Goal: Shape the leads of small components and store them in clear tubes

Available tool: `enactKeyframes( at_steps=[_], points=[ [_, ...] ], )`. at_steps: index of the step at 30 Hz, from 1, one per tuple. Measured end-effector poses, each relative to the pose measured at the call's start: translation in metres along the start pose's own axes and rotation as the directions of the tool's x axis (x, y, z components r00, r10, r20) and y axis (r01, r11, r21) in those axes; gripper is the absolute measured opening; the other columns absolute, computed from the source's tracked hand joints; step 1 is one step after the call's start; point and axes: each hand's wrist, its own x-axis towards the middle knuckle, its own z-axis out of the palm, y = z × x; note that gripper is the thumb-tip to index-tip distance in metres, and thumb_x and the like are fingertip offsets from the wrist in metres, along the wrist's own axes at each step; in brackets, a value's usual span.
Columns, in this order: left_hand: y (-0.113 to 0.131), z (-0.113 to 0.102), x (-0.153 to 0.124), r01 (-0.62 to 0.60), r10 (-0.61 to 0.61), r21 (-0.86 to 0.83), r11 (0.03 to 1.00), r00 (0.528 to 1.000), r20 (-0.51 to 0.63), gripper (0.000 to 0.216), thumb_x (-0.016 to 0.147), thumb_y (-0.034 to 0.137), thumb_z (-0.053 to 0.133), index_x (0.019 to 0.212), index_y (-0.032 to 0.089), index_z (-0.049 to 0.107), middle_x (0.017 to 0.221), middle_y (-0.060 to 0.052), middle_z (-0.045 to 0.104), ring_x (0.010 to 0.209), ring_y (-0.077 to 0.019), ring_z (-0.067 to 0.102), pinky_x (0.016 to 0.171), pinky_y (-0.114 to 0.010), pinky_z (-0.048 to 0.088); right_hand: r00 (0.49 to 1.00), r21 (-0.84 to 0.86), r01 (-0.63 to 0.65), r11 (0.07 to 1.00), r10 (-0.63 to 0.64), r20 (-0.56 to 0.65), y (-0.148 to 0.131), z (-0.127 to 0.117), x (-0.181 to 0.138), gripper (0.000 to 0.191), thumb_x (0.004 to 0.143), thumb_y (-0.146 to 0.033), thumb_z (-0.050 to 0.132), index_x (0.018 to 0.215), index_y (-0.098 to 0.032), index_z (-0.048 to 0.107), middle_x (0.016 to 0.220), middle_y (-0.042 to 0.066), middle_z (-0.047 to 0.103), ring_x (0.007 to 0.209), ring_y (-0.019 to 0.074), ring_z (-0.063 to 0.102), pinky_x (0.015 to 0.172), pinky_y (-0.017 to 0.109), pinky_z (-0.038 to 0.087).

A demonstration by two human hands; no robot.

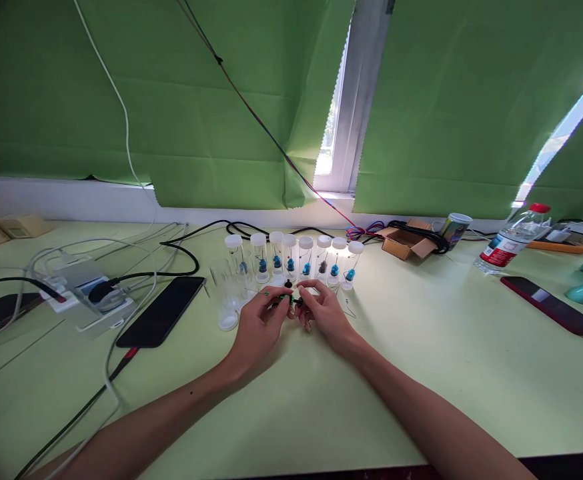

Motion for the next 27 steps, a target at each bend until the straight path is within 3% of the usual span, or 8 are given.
enactKeyframes(
  at_steps=[9, 16, 27],
  points=[
    [-0.0036, 0.0002, 0.0002, 0.012, -0.012, -0.011, 1.0, 1.0, -0.025, 0.021, 0.092, 0.034, 0.052, 0.097, 0.02, 0.066, 0.091, -0.003, 0.062, 0.068, -0.0109, 0.061, 0.069, -0.026, 0.053, 1.0, -0.06, 0.016, 0.998, -0.017, -0.017, -0.003, 0.0031, 0.0008, 0.042, 0.082, -0.059, 0.059, 0.096, -0.021, 0.054, 0.059, -0.003, 0.06, 0.042, 0.0108, 0.051, 0.039, 0.022, 0.038],
    [-0.0051, -0.0006, 0.0023, 0.047, -0.049, -0.042, 0.998, 0.997, -0.056, 0.023, 0.092, 0.036, 0.052, 0.098, 0.018, 0.065, 0.091, -0.004, 0.063, 0.068, -0.0106, 0.061, 0.069, -0.026, 0.053, 0.999, -0.058, 0.043, 0.997, -0.041, 0.028, -0.0049, 0.0016, -0.0037, 0.039, 0.081, -0.05, 0.066, 0.105, -0.022, 0.054, 0.076, -0.002, 0.058, 0.055, 0.0104, 0.055, 0.043, 0.022, 0.04],
    [-0.002, 0.0012, 0.0014, 0.075, -0.078, -0.054, 0.996, 0.996, -0.046, 0.022, 0.091, 0.035, 0.054, 0.097, 0.017, 0.066, 0.089, -0.004, 0.063, 0.068, -0.0109, 0.061, 0.069, -0.025, 0.052, 0.999, -0.07, 0.036, 0.997, -0.033, 0.038, -0.0037, 0.0019, -0.002, 0.037, 0.083, -0.052, 0.063, 0.103, -0.022, 0.053, 0.066, -0.003, 0.059, 0.049, 0.0105, 0.052, 0.044, 0.023, 0.04]
  ],
)
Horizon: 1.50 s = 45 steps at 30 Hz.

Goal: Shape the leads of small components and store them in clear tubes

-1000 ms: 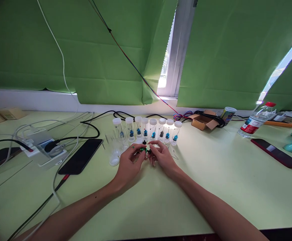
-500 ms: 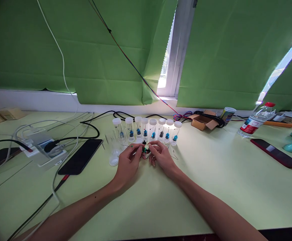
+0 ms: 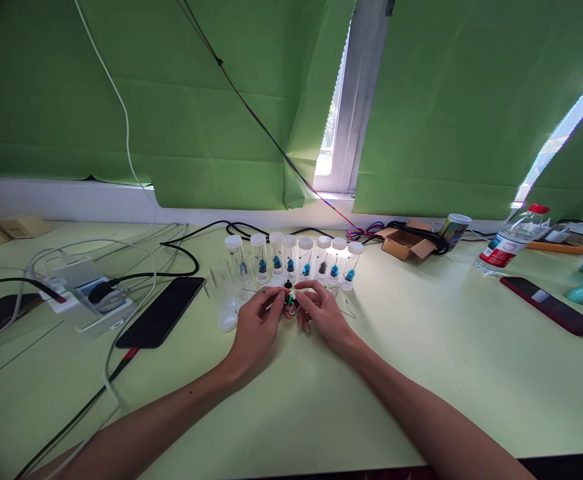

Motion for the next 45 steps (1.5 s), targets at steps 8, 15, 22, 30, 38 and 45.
enactKeyframes(
  at_steps=[8, 15, 22, 30, 38, 45],
  points=[
    [0.0003, -0.0009, 0.0001, -0.024, 0.024, 0.013, 1.0, 1.0, -0.009, 0.022, 0.091, 0.034, 0.054, 0.095, 0.017, 0.066, 0.088, -0.003, 0.063, 0.069, -0.0109, 0.061, 0.071, -0.025, 0.052, 1.0, -0.032, 0.007, 0.999, -0.007, 0.004, 0.0009, 0.0011, 0.0009, 0.037, 0.087, -0.056, 0.056, 0.091, -0.019, 0.056, 0.063, -0.001, 0.063, 0.044, 0.0091, 0.05, 0.04, 0.021, 0.039],
    [0.0008, -0.0052, 0.0058, -0.03, 0.029, -0.006, 1.0, 0.996, -0.087, 0.022, 0.091, 0.035, 0.055, 0.098, 0.018, 0.065, 0.089, -0.003, 0.063, 0.065, -0.0099, 0.061, 0.069, -0.026, 0.053, 0.999, -0.013, 0.023, 1.0, -0.023, -0.027, 0.0004, 0.0005, -0.0006, 0.034, 0.081, -0.05, 0.067, 0.096, -0.02, 0.059, 0.08, 0.0, 0.059, 0.051, 0.0097, 0.056, 0.04, 0.022, 0.041],
    [-0.0019, -0.0025, 0.0023, -0.024, 0.023, -0.006, 1.0, 0.998, -0.066, 0.021, 0.091, 0.035, 0.054, 0.095, 0.017, 0.065, 0.087, -0.003, 0.062, 0.066, -0.0104, 0.061, 0.068, -0.026, 0.053, 0.997, -0.036, 0.08, 0.996, -0.08, -0.003, -0.0041, 0.0006, -0.0026, 0.03, 0.081, -0.043, 0.068, 0.1, -0.021, 0.059, 0.096, 0.002, 0.057, 0.058, 0.0087, 0.056, 0.046, 0.023, 0.043],
    [-0.0015, -0.0023, 0.003, -0.016, 0.016, -0.009, 1.0, 0.999, -0.045, 0.021, 0.09, 0.035, 0.055, 0.095, 0.017, 0.065, 0.086, -0.003, 0.063, 0.065, -0.0104, 0.061, 0.068, -0.026, 0.052, 0.999, -0.016, 0.051, 0.999, -0.051, 0.001, 0.0006, -0.0008, -0.0011, 0.031, 0.084, -0.047, 0.064, 0.102, -0.021, 0.058, 0.079, -0.001, 0.058, 0.054, 0.0096, 0.054, 0.045, 0.023, 0.042],
    [0.0, -0.0005, 0.001, -0.006, 0.006, -0.015, 1.0, 1.0, -0.024, 0.023, 0.089, 0.036, 0.056, 0.094, 0.017, 0.066, 0.085, -0.003, 0.063, 0.064, -0.011, 0.061, 0.068, -0.026, 0.053, 0.999, -0.026, 0.02, 0.999, -0.021, -0.028, -0.0025, 0.0022, -0.0004, 0.036, 0.084, -0.054, 0.061, 0.092, -0.019, 0.058, 0.064, 0.0, 0.063, 0.045, 0.01, 0.051, 0.041, 0.022, 0.04],
    [-0.0005, -0.0017, 0.0023, -0.011, 0.011, -0.002, 1.0, 0.998, -0.064, 0.024, 0.089, 0.038, 0.055, 0.093, 0.017, 0.066, 0.087, -0.004, 0.064, 0.064, -0.0109, 0.061, 0.067, -0.027, 0.054, 0.999, -0.037, 0.023, 0.999, -0.025, -0.043, -0.0005, 0.002, 0.0002, 0.036, 0.081, -0.053, 0.065, 0.093, -0.02, 0.059, 0.074, 0.0, 0.06, 0.051, 0.011, 0.055, 0.041, 0.022, 0.04]
  ],
)
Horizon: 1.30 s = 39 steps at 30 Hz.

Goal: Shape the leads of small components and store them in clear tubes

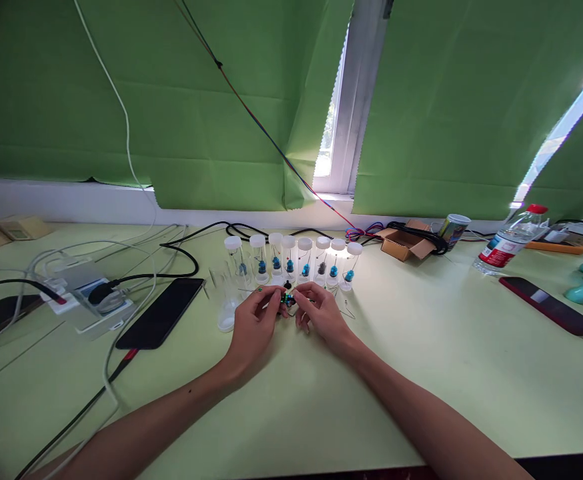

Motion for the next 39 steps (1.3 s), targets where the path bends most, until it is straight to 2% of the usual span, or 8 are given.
enactKeyframes(
  at_steps=[5, 16, 22, 26, 32, 39],
  points=[
    [0.0011, 0.0, -0.0009, 0.005, -0.005, 0.015, 1.0, 1.0, 0.003, 0.022, 0.09, 0.036, 0.055, 0.094, 0.017, 0.066, 0.085, -0.004, 0.064, 0.065, -0.0109, 0.06, 0.067, -0.026, 0.053, 0.999, 0.0, 0.03, 1.0, -0.03, 0.028, -0.0016, -0.002, -0.0022, 0.035, 0.078, -0.046, 0.071, 0.1, -0.021, 0.058, 0.092, 0.002, 0.06, 0.056, 0.0099, 0.056, 0.044, 0.022, 0.041],
    [-0.0001, 0.0011, -0.0014, 0.014, -0.013, -0.015, 1.0, 0.999, 0.033, 0.023, 0.089, 0.037, 0.056, 0.092, 0.017, 0.066, 0.086, -0.004, 0.063, 0.063, -0.0109, 0.06, 0.067, -0.026, 0.053, 1.0, 0.013, -0.018, 1.0, 0.018, 0.023, -0.0029, -0.0004, -0.0015, 0.037, 0.081, -0.053, 0.064, 0.095, -0.02, 0.057, 0.064, -0.002, 0.06, 0.048, 0.0111, 0.053, 0.043, 0.024, 0.04],
    [-0.003, 0.0007, -0.0014, -0.001, 0.001, -0.008, 1.0, 0.999, 0.053, 0.024, 0.09, 0.038, 0.054, 0.093, 0.018, 0.067, 0.08, -0.003, 0.062, 0.065, -0.0124, 0.06, 0.068, -0.027, 0.053, 1.0, -0.001, -0.006, 1.0, 0.006, 0.021, -0.0016, 0.0007, -0.001, 0.038, 0.084, -0.058, 0.058, 0.087, -0.02, 0.056, 0.064, -0.001, 0.061, 0.044, 0.0104, 0.053, 0.04, 0.023, 0.04],
    [0.0001, 0.0008, -0.0012, -0.003, 0.003, 0.004, 1.0, 1.0, 0.016, 0.023, 0.089, 0.037, 0.055, 0.092, 0.017, 0.066, 0.083, -0.003, 0.063, 0.064, -0.0116, 0.06, 0.066, -0.026, 0.053, 1.0, -0.012, -0.012, 1.0, 0.012, -0.01, -0.0026, 0.001, -0.0015, 0.038, 0.081, -0.057, 0.062, 0.09, -0.02, 0.058, 0.066, -0.002, 0.059, 0.048, 0.0112, 0.055, 0.04, 0.023, 0.04],
    [0.0021, 0.0005, -0.001, -0.001, 0.001, 0.013, 1.0, 1.0, 0.012, 0.022, 0.09, 0.036, 0.055, 0.093, 0.017, 0.065, 0.083, -0.004, 0.063, 0.064, -0.0111, 0.06, 0.066, -0.026, 0.052, 0.999, -0.013, 0.03, 0.999, -0.03, 0.024, -0.006, -0.0001, -0.0039, 0.034, 0.079, -0.047, 0.07, 0.098, -0.021, 0.058, 0.091, 0.002, 0.06, 0.056, 0.0098, 0.057, 0.043, 0.023, 0.041],
    [0.0032, 0.0002, -0.0015, 0.001, -0.001, 0.008, 1.0, 1.0, 0.025, 0.023, 0.089, 0.037, 0.055, 0.092, 0.017, 0.065, 0.084, -0.004, 0.063, 0.064, -0.0114, 0.06, 0.066, -0.026, 0.052, 0.999, -0.009, 0.009, 1.0, -0.008, 0.037, -0.0018, -0.0019, -0.0021, 0.036, 0.082, -0.051, 0.065, 0.1, -0.021, 0.057, 0.078, 0.0, 0.06, 0.053, 0.0108, 0.056, 0.043, 0.023, 0.041]
  ],
)
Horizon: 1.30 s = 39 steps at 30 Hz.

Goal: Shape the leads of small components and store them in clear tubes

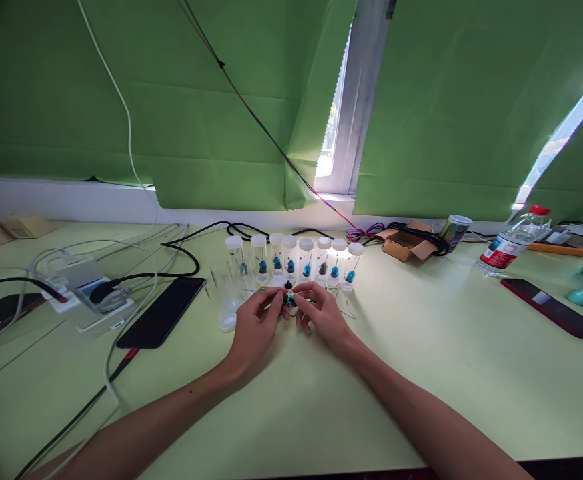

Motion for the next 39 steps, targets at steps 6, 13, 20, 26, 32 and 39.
enactKeyframes(
  at_steps=[6, 13, 20, 26, 32, 39],
  points=[
    [-0.0008, 0.0009, -0.0001, 0.008, -0.007, -0.014, 1.0, 1.0, 0.013, 0.022, 0.089, 0.037, 0.056, 0.091, 0.018, 0.066, 0.084, -0.003, 0.063, 0.063, -0.0116, 0.061, 0.066, -0.026, 0.053, 1.0, 0.009, -0.023, 1.0, 0.023, -0.009, -0.0015, 0.0025, 0.0007, 0.038, 0.081, -0.056, 0.063, 0.094, -0.021, 0.057, 0.065, -0.002, 0.06, 0.048, 0.0114, 0.054, 0.042, 0.023, 0.04],
    [-0.0035, 0.001, -0.0008, 0.0, 0.0, -0.017, 1.0, 1.0, 0.017, 0.022, 0.089, 0.036, 0.056, 0.092, 0.018, 0.067, 0.083, -0.003, 0.063, 0.064, -0.0115, 0.06, 0.067, -0.027, 0.053, 1.0, -0.015, -0.009, 1.0, 0.009, -0.013, 0.0003, 0.0034, 0.0021, 0.038, 0.086, -0.058, 0.056, 0.086, -0.02, 0.056, 0.063, -0.001, 0.061, 0.045, 0.0102, 0.051, 0.041, 0.023, 0.039],
    [-0.0029, -0.0001, 0.0009, 0.009, -0.009, -0.008, 1.0, 1.0, -0.01, 0.021, 0.089, 0.036, 0.055, 0.092, 0.017, 0.065, 0.082, -0.003, 0.062, 0.063, -0.011, 0.06, 0.066, -0.026, 0.052, 0.998, 0.001, -0.01, 1.0, 0.01, -0.058, -0.0013, 0.0023, 0.0003, 0.035, 0.079, -0.052, 0.067, 0.092, -0.02, 0.06, 0.075, 0.0, 0.059, 0.053, 0.0107, 0.055, 0.042, 0.023, 0.041],
    [-0.0033, -0.0004, 0.0009, -0.002, 0.002, -0.002, 1.0, 1.0, 0.004, 0.023, 0.09, 0.036, 0.055, 0.093, 0.016, 0.065, 0.084, -0.003, 0.062, 0.064, -0.0108, 0.06, 0.066, -0.026, 0.051, 1.0, 0.013, 0.011, 1.0, -0.011, -0.01, 0.0009, 0.0007, -0.0007, 0.033, 0.081, -0.048, 0.067, 0.098, -0.02, 0.059, 0.085, 0.001, 0.059, 0.055, 0.0098, 0.056, 0.043, 0.022, 0.042],
    [-0.0037, 0.0008, -0.0002, 0.002, -0.002, -0.007, 1.0, 1.0, 0.018, 0.023, 0.089, 0.037, 0.056, 0.092, 0.016, 0.066, 0.081, -0.002, 0.062, 0.063, -0.0113, 0.06, 0.066, -0.026, 0.052, 1.0, 0.0, -0.015, 1.0, 0.015, 0.011, 0.0022, 0.0014, 0.0009, 0.031, 0.087, -0.05, 0.059, 0.095, -0.02, 0.056, 0.066, -0.002, 0.059, 0.049, 0.0101, 0.053, 0.043, 0.022, 0.041],
    [-0.0055, 0.0006, 0.0, 0.001, -0.001, -0.005, 1.0, 1.0, 0.014, 0.023, 0.089, 0.037, 0.056, 0.093, 0.016, 0.066, 0.082, -0.003, 0.063, 0.064, -0.0118, 0.061, 0.067, -0.026, 0.052, 1.0, -0.021, -0.003, 1.0, 0.003, 0.002, 0.0011, 0.0038, 0.0019, 0.034, 0.089, -0.053, 0.055, 0.086, -0.019, 0.055, 0.064, -0.002, 0.059, 0.046, 0.0092, 0.053, 0.04, 0.021, 0.04]
  ],
)
